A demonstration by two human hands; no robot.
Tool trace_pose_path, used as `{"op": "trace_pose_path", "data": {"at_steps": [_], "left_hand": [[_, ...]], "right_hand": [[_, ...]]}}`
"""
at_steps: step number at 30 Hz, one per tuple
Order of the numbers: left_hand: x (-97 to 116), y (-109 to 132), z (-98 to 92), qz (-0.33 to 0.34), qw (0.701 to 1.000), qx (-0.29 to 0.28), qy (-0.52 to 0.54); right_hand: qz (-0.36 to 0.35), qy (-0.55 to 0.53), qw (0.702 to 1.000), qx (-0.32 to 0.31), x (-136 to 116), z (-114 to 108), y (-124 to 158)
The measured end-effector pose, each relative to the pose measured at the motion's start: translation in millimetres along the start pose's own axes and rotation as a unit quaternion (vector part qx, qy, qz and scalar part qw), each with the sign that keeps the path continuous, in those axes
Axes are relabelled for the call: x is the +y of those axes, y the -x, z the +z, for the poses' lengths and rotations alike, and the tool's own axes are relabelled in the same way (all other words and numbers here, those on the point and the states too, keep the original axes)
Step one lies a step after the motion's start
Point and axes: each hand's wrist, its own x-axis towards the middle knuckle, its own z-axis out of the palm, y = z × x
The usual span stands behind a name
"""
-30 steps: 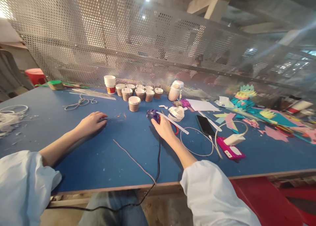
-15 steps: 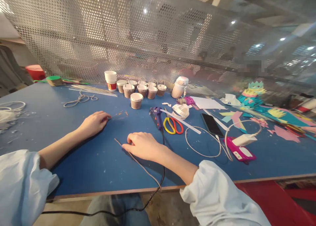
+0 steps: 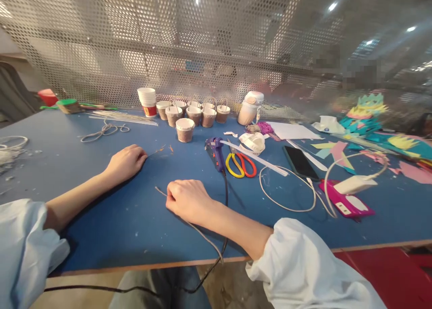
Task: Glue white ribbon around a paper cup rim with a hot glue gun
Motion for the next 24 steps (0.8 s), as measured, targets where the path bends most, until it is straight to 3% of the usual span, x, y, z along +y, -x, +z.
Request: {"op": "trace_pose_path", "data": {"at_steps": [3,6,8,11,14,19,24], "left_hand": [[2.0,-0.5,0.1,0.004,1.0,0.0,-0.012],[2.5,1.2,-1.1,0.009,1.0,0.001,-0.013],[2.2,3.0,-2.6,0.014,1.0,0.002,-0.008],[2.3,3.7,-5.0,0.027,1.0,0.003,0.002],[5.2,-0.3,-6.9,0.051,0.999,-0.007,-0.002],[16.6,-18.5,-11.3,0.074,0.996,-0.043,-0.004],[21.4,-40.9,-16.7,0.046,0.996,-0.068,0.044]], "right_hand": [[0.007,-0.015,1.0,-0.003,1.3,0.2,-3.2],[0.039,-0.132,0.99,0.03,6.6,-1.5,-6.7],[0.08,-0.287,0.953,0.049,11.6,-3.9,-9.2],[0.127,-0.522,0.841,0.058,18.2,-8.2,-12.8],[0.139,-0.637,0.756,0.059,22.1,-11.3,-16.1],[0.177,-0.691,0.698,0.071,27.8,-14.2,-21.0],[0.191,-0.708,0.676,0.078,36.5,-17.1,-24.2]]}}
